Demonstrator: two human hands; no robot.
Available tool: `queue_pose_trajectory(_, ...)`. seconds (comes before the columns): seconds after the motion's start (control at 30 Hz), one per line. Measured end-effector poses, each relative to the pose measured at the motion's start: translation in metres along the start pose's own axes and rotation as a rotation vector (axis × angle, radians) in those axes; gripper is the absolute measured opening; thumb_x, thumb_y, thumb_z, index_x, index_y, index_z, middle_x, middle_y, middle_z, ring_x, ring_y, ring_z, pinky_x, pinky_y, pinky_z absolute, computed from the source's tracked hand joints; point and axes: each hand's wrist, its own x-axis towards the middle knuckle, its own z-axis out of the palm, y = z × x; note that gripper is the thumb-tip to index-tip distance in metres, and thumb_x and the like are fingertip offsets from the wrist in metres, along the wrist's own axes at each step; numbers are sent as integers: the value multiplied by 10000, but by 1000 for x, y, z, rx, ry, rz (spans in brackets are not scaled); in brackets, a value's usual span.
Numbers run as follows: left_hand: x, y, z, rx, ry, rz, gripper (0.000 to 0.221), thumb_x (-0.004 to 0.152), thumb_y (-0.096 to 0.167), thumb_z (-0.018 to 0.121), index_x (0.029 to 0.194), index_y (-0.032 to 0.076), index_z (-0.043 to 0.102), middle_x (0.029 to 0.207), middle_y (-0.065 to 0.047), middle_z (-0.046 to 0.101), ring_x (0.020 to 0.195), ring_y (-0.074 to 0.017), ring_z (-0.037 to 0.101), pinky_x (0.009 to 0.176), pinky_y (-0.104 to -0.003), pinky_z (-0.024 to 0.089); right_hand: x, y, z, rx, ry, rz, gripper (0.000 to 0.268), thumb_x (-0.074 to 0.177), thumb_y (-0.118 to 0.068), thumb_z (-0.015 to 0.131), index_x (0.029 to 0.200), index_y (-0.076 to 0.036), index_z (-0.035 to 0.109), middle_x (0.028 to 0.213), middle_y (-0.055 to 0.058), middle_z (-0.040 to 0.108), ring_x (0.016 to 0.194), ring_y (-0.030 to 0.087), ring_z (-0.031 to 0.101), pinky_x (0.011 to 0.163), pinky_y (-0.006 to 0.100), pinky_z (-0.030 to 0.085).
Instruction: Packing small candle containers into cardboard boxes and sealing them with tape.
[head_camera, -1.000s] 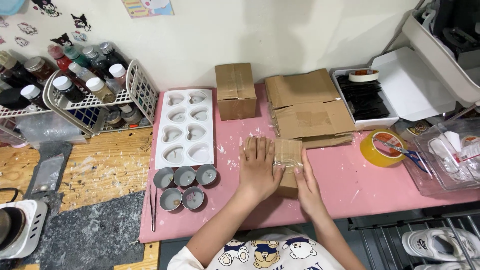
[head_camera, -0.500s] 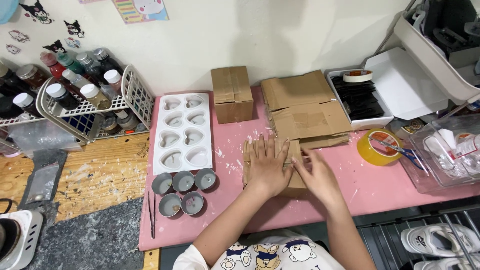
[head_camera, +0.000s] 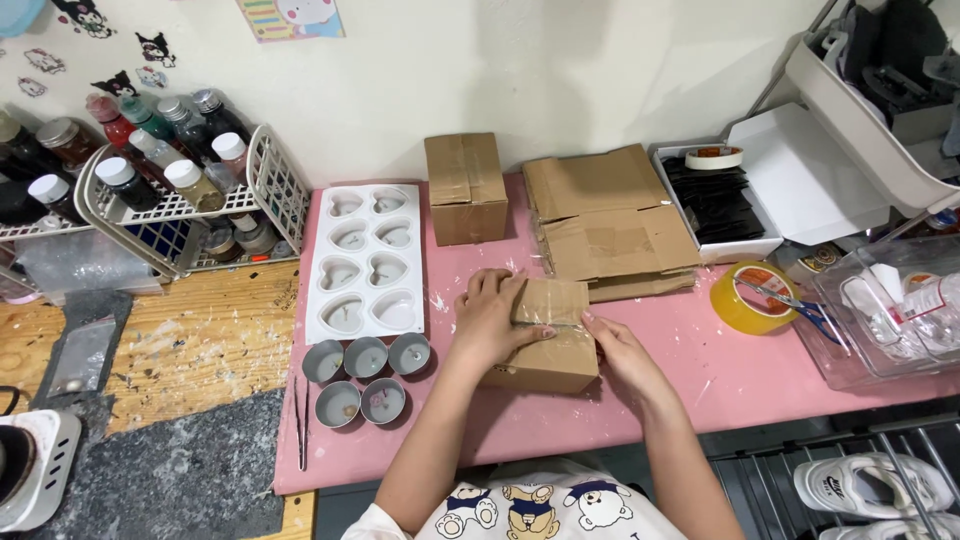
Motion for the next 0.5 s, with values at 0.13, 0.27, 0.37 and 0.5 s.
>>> queue_pose_trajectory(0.13, -6, 5, 4, 69, 97, 53, 1034, 628, 655, 823, 1470, 171, 468, 1409, -140, 527, 1387, -365, 400, 1127, -576, 294, -22, -23, 14, -645, 399, -208, 432, 1006, -374, 665, 1004, 56, 627, 856, 169, 673, 789, 223, 600, 726, 379, 524)
queue_pose_trajectory(0.27, -18, 19, -5, 217, 48, 81, 1016, 747, 693, 765, 1562, 238, 366, 1399, -212, 498, 1301, -403, 425, 1138, -608, 236, -34, -45, 30, -1278, 549, -660, 415, 912, -435, 640, 1005, -32, 673, 929, 162, 698, 888, 355, 665, 727, 452, 538)
queue_pose_trajectory(0.37, -9, -13, 33, 271, 242, 366, 897, 824, 710, 693, 1539, 238, 427, 1460, -191, 512, 1331, -379, 462, 1093, -568, 305, -29, -50, 28, -1430, 419, -620, 319, 987, -367, 557, 1022, -100, 728, 982, 138, 738, 953, 367, 692, 773, 487, 555)
queue_pose_trajectory(0.5, -4, 1, 4, 184, -40, 295, 956, 791, 777, 622, 1548, 223, 436, 1433, -111, 564, 1298, -326, 526, 1036, -537, 380, -25, -62, 19, -1362, 274, -412, 316, 991, -347, 543, 1036, -115, 752, 966, 186, 735, 890, 412, 682, 789, 509, 542)
